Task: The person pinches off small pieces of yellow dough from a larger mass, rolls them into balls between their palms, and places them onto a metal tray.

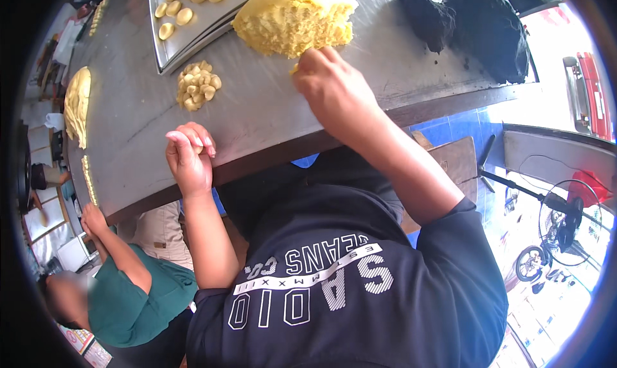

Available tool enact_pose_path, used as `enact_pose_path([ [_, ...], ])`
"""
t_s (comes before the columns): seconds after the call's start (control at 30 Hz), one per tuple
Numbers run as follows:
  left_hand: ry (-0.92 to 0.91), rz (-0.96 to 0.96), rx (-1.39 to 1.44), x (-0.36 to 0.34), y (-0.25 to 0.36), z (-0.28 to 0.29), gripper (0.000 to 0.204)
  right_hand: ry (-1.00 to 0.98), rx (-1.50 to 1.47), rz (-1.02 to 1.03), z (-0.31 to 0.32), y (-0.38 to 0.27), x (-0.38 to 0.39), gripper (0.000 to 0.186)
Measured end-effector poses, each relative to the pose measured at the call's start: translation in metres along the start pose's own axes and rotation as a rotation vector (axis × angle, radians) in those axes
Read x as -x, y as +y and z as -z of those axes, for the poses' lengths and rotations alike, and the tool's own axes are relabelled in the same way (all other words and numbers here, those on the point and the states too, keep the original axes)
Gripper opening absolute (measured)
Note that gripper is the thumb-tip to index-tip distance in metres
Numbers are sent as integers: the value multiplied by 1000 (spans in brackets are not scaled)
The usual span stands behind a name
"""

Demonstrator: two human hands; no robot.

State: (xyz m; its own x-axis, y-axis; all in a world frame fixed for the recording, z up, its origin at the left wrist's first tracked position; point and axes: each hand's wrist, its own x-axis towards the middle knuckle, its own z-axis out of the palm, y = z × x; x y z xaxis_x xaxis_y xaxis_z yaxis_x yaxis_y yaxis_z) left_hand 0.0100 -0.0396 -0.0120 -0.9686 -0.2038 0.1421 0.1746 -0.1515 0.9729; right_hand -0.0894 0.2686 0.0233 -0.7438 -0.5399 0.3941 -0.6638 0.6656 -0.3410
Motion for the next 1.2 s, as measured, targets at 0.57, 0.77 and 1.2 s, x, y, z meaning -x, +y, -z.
enact_pose_path([
  [0.57, -132, 52, -100, -3, -1, -14, 49, -116, 96, 15, 30, 1, -26, 36],
  [0.77, -300, -10, -372, -6, 23, -28, 24, 271, 324, 294, 8, -12, -62, 45],
  [1.2, 90, -207, -391, 22, 35, 0, 36, -93, 21, 327, -42, -65, -15, 8],
])
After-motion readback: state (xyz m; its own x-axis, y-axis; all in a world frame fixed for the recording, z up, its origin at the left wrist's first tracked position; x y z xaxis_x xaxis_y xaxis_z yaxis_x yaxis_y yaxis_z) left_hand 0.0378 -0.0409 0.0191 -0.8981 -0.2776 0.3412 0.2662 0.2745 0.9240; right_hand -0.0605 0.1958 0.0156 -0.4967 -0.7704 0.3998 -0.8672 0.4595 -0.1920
